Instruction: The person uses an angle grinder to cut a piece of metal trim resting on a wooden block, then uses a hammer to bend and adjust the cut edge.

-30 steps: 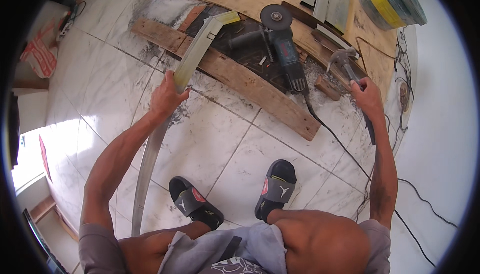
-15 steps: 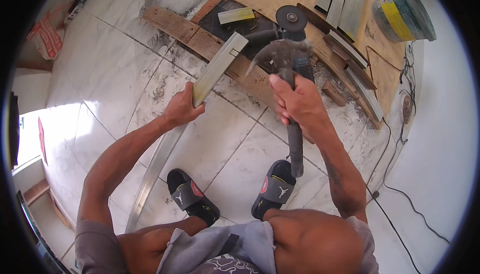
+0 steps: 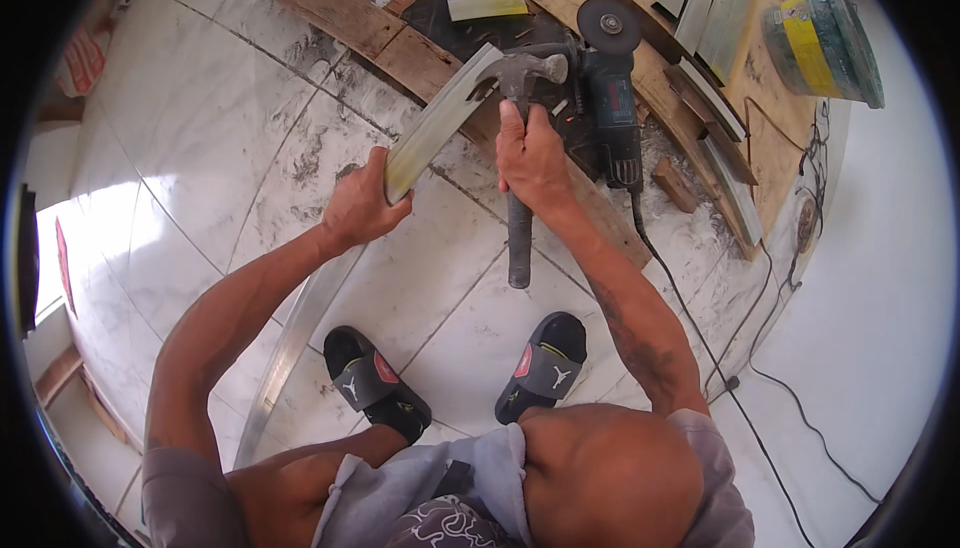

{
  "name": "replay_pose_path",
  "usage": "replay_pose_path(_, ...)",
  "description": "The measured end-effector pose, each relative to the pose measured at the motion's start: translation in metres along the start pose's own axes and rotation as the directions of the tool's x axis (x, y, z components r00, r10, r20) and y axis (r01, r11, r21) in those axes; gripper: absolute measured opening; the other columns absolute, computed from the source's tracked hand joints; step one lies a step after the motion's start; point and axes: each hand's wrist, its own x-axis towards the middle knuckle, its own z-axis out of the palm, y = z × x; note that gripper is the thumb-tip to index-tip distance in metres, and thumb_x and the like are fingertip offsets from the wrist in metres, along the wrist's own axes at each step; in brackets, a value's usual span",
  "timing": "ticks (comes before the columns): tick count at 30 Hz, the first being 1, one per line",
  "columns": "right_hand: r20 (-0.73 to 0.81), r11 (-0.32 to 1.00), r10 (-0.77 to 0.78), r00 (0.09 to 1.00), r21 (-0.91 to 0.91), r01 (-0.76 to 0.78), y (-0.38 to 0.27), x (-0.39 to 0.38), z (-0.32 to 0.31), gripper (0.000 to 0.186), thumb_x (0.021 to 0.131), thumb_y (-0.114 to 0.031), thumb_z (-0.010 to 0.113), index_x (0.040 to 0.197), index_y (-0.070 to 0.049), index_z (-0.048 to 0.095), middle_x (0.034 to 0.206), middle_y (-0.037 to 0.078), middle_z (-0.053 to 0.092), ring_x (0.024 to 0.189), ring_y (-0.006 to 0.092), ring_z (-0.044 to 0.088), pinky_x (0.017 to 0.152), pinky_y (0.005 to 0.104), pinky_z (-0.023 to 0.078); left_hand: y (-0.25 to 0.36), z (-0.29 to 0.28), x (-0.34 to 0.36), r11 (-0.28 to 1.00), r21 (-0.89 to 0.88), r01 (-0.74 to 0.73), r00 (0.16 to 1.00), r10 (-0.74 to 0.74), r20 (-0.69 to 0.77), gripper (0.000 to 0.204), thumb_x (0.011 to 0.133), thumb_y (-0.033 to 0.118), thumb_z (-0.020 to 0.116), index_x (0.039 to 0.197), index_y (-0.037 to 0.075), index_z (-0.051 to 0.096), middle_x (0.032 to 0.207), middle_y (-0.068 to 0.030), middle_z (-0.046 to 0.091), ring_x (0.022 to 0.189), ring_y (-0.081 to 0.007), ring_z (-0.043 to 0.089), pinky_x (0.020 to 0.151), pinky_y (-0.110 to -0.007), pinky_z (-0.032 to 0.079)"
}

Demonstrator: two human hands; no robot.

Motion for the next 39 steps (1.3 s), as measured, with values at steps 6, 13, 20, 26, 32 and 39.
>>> replay_pose_path(6, -0.088, 0.987, -0.158, 0.984, -0.029, 0.156, -0.012, 0.003, 0.009, 0.042, 0.107, -0.041, 0.049, 0.098, -0.001, 0.047, 0.062, 0.004, 0.053, 0.042, 0.0144, 0.053, 0.038, 0.0318, 0.045, -0.002, -0.002, -0.003, 1.0, 0.013, 0.015, 1.0, -0.016, 0.007, 0.053, 0.084, 0.027, 0.07, 0.118, 0.0, 0.039, 0.079, -0.0279, 0.066, 0.072, -0.0486, 0.066, 0.067, -0.056, 0.054)
replay_pose_path(13, -0.105, 0.972, -0.108, 0.989, -0.219, 0.083, 0.001, -0.004, 0.006, 0.041, 0.107, -0.039, 0.049, 0.101, 0.0, 0.045, 0.058, 0.009, 0.057, 0.043, 0.0207, 0.059, 0.041, 0.0355, 0.047, -0.002, -0.001, 0.0, 1.0, -0.006, -0.002, 1.0, 0.002, 0.017, 0.052, 0.084, 0.026, 0.07, 0.117, 0.0, 0.039, 0.079, -0.0277, 0.066, 0.072, -0.0483, 0.066, 0.067, -0.055, 0.054)
replay_pose_path(20, -0.118, 0.976, -0.174, 0.978, -0.153, 0.155, 0.002, -0.002, 0.009, 0.037, 0.108, -0.037, 0.048, 0.099, -0.001, 0.045, 0.065, 0.004, 0.052, 0.045, 0.0124, 0.051, 0.04, 0.0288, 0.044, -0.004, -0.002, -0.002, 1.0, -0.021, 0.004, 0.999, -0.003, 0.033, 0.053, 0.084, 0.024, 0.07, 0.119, 0.0, 0.038, 0.079, -0.0281, 0.066, 0.073, -0.0489, 0.066, 0.066, -0.056, 0.053)
replay_pose_path(26, -0.144, 0.99, -0.138, 0.98, -0.048, 0.132, -0.014, -0.006, 0.002, 0.039, 0.108, -0.039, 0.049, 0.101, -0.001, 0.046, 0.063, 0.004, 0.051, 0.045, 0.012, 0.051, 0.04, 0.0293, 0.045, -0.002, -0.002, -0.001, 1.0, 0.012, -0.015, 1.0, 0.015, -0.016, 0.053, 0.083, 0.025, 0.069, 0.118, 0.0, 0.039, 0.078, -0.0287, 0.066, 0.072, -0.0494, 0.065, 0.067, -0.057, 0.053)
replay_pose_path(32, -0.109, 0.976, -0.142, 0.984, -0.181, 0.121, -0.007, 0.005, 0.005, 0.036, 0.107, -0.036, 0.051, 0.098, -0.002, 0.046, 0.061, 0.004, 0.051, 0.044, 0.0125, 0.052, 0.04, 0.0297, 0.044, -0.014, -0.01, 0.007, 0.99, -0.141, -0.008, 0.988, 0.03, 0.153, 0.054, 0.083, 0.026, 0.07, 0.121, 0.0, 0.042, 0.084, -0.0234, 0.067, 0.075, -0.0432, 0.067, 0.068, -0.051, 0.053)
replay_pose_path(39, -0.065, 0.865, -0.444, 0.894, -0.289, 0.409, -0.02, 0.02, -0.002, 0.042, 0.106, -0.039, 0.052, 0.097, 0.002, 0.047, 0.064, 0.014, 0.062, 0.045, 0.0249, 0.062, 0.042, 0.0361, 0.048, -0.025, -0.06, 0.03, 0.665, -0.513, 0.543, 0.733, -0.077, 0.676, 0.064, 0.085, 0.03, 0.068, 0.139, 0.005, 0.046, 0.096, -0.0064, 0.053, 0.084, -0.0141, 0.059, 0.074, -0.031, 0.051)
